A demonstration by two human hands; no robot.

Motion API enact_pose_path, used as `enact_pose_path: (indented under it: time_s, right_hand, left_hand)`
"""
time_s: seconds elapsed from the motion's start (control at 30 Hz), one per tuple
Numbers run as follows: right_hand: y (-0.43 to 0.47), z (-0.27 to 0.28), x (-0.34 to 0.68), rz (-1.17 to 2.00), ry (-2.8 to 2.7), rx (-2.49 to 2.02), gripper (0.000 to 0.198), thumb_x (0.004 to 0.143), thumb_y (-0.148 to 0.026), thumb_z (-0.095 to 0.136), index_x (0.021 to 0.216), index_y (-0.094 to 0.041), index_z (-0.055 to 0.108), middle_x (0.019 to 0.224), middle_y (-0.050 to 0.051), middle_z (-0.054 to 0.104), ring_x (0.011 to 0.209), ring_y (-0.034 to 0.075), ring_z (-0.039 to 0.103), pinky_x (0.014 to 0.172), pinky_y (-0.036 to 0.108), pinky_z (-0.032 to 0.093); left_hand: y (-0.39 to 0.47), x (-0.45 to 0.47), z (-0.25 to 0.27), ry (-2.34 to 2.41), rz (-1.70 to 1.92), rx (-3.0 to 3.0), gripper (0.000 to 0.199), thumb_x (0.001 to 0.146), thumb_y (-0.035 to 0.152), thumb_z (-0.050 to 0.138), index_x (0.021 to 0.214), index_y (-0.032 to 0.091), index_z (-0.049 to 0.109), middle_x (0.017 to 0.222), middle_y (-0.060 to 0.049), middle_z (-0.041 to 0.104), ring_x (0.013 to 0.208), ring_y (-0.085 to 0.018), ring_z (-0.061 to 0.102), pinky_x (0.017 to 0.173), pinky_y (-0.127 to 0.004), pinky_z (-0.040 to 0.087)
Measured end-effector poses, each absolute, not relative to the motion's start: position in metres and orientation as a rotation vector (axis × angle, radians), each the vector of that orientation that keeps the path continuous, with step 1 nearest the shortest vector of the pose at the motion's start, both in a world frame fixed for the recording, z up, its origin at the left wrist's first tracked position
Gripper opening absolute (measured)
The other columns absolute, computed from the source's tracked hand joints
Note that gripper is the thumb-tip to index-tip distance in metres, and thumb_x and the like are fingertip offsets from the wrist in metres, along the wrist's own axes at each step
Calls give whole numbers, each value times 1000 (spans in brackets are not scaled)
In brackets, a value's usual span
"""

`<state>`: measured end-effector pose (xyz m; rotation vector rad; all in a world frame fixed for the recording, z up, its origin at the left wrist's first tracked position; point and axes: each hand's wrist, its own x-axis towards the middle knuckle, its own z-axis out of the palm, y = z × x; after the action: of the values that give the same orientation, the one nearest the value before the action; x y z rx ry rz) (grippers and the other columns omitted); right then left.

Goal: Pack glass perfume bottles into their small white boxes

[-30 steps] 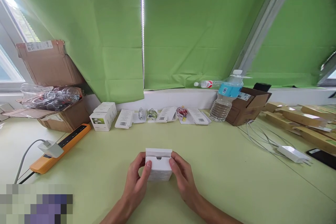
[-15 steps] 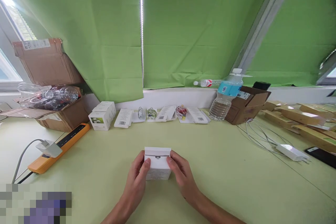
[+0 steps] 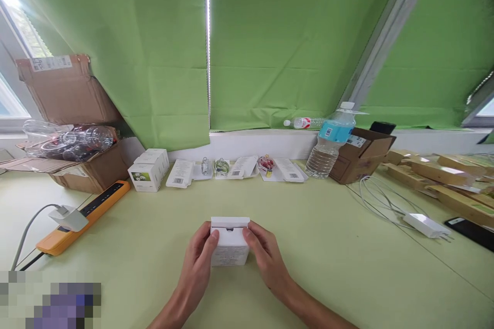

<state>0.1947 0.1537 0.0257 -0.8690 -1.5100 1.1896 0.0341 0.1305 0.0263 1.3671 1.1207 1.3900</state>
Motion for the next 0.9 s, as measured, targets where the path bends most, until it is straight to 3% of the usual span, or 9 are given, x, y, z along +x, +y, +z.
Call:
enact_pose_path:
  time_s: [0.2, 0.43, 0.57, 0.73, 0.9]
  right_hand:
    - [157, 24, 198, 1163, -1559, -840, 39, 94, -49, 47, 84, -16, 65, 74, 2, 54, 69, 15, 48, 61, 24, 40]
    - [159, 26, 200, 1194, -1553, -871, 38, 94, -49, 47, 75, -17, 59, 70, 1, 54, 70, 16, 52, 62, 26, 42]
    - [159, 29, 201, 1119, -1611, -872, 39, 94, -49, 46, 77, -17, 62, 71, 1, 56, 67, 15, 52, 59, 25, 43]
    - [155, 27, 202, 878, -1664, -835, 27, 97, -37, 45, 109, -22, 64, 95, 7, 66, 87, 20, 62, 76, 30, 50]
    - [155, 24, 203, 696, -1739, -723, 27, 98, -24, 42, 115, -27, 63, 106, 7, 66, 97, 20, 62, 83, 32, 51]
  left_hand:
    - [130, 34, 28, 1120, 1379, 1382, 36, 93, 46, 47, 100, 16, 65, 80, -3, 61, 73, -17, 51, 67, -24, 42]
    - [131, 30, 24, 1142, 1356, 1432, 31, 93, 45, 48, 82, 18, 60, 72, 0, 54, 69, -15, 47, 63, -23, 38]
    - [132, 28, 25, 1171, 1344, 1498, 31, 94, 44, 46, 88, 18, 63, 75, -1, 58, 69, -16, 50, 61, -23, 39]
    - [131, 27, 19, 1243, 1450, 1631, 27, 94, 38, 46, 109, 21, 62, 106, -8, 65, 91, -21, 60, 76, -28, 47]
    - [133, 25, 15, 1186, 1566, 1798, 24, 96, 26, 46, 114, 23, 61, 112, -9, 64, 107, -21, 59, 83, -29, 50]
